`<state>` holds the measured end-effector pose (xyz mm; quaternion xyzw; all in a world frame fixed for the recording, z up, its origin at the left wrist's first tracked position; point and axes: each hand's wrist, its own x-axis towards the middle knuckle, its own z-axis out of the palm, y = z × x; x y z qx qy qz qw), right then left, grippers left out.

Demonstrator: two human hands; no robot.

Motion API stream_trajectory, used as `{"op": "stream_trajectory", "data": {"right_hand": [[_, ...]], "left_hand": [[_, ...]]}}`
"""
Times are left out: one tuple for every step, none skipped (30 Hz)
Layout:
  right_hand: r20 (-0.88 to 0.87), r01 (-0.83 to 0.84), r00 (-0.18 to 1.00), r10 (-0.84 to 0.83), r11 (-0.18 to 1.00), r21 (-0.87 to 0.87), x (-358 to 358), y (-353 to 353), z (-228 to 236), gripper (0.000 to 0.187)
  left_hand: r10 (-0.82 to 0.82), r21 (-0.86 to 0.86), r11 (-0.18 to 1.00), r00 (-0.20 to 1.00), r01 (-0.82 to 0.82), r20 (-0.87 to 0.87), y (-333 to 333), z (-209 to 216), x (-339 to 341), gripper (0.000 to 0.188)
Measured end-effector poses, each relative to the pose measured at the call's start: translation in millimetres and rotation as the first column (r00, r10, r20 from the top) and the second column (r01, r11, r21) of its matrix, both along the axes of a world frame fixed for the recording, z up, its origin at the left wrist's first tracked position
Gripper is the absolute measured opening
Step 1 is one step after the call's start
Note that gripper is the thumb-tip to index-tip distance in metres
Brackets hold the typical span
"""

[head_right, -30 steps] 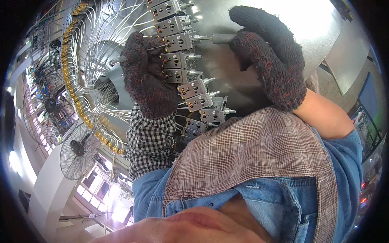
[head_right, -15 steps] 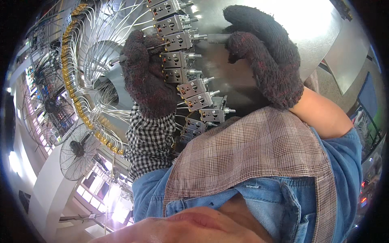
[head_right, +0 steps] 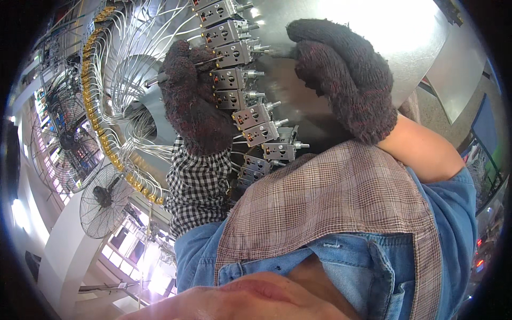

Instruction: The person is assembling an industrial machine component by inserting and arranging several wires into a circular metal stator.

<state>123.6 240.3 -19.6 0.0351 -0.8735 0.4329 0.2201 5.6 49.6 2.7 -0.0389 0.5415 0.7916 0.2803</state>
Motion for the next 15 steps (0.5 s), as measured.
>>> {"op": "stream_trajectory", "data": {"right_hand": [[-0.046, 0.000, 0.999, 0.004, 0.996, 0.092, -1, 0, -1, 0.028], [-0.045, 0.001, 0.999, 0.003, 0.996, 0.092, -1, -6, 1, 0.028], [0.010, 0.059, 0.998, -0.059, 0.959, -0.278, -1, -16, 6, 0.027], [0.082, 0.126, 0.992, -0.096, 0.786, -0.605, -3, -21, 9, 0.026], [0.082, 0.126, 0.992, -0.096, 0.787, -0.604, -3, -15, 8, 0.026], [-0.034, 0.031, 0.999, -0.041, 0.962, -0.272, -4, -2, 6, 0.035], [-0.122, -0.043, 0.991, 0.055, 0.994, 0.105, -5, 5, 4, 0.045], [-0.123, -0.045, 0.991, 0.058, 0.994, 0.102, -4, 4, 2, 0.045], [-0.016, -0.030, 0.999, 0.030, 0.998, -0.060, -1, 0, -2, 0.045], [0.098, 0.010, 0.995, 0.011, 0.977, -0.211, 1, -3, -2, 0.046], [0.100, 0.015, 0.995, 0.006, 0.978, -0.207, 2, -8, 1, 0.046], [0.156, 0.159, 0.982, -0.103, 0.899, -0.407, 1, -17, 6, 0.047], [0.230, 0.288, 0.955, -0.185, 0.759, -0.584, 0, -22, 9, 0.048], [0.229, 0.283, 0.957, -0.179, 0.758, -0.588, -1, -14, 5, 0.048], [0.030, 0.085, 0.996, -0.080, 0.948, -0.306, -4, 1, -2, 0.046]], "left_hand": [[-0.009, 0.009, 1.000, 1.000, 0.009, -0.017, 0, -1, 0, 0.040], [-0.010, 0.009, 1.000, 1.000, 0.010, -0.015, 1, -1, 0, 0.040], [-0.007, 0.026, 1.000, 0.999, 0.008, -0.039, 3, -1, 1, 0.038], [-0.003, 0.043, 0.999, 0.998, 0.006, -0.064, 4, -1, 1, 0.036], [-0.004, 0.044, 0.999, 0.998, 0.006, -0.064, 4, -1, 0, 0.036], [-0.043, 0.027, 0.999, 0.997, 0.045, -0.063, 2, -1, -3, 0.037], [-0.081, 0.007, 0.997, 0.995, 0.081, -0.063, 2, -1, -5, 0.038], [-0.078, 0.004, 0.997, 0.995, 0.079, -0.064, 4, 1, -2, 0.038], [0.019, -0.048, 0.999, 0.995, -0.024, -0.100, 9, 5, 3, 0.037], [0.107, -0.089, 0.989, 0.985, -0.119, -0.137, 13, 7, 6, 0.038], [0.103, -0.085, 0.990, 0.986, -0.115, -0.135, 11, 3, 3, 0.038], [0.012, -0.018, 1.000, 0.991, -0.014, -0.131, 8, -2, -2, 0.038], [-0.071, 0.041, 0.996, 0.988, 0.077, -0.136, 5, -3, -3, 0.038], [-0.066, 0.037, 0.997, 0.988, 0.072, -0.137, 4, -1, -2, 0.038], [-0.056, 0.017, 0.998, 0.988, 0.059, -0.146, 5, 3, -2, 0.038]]}}
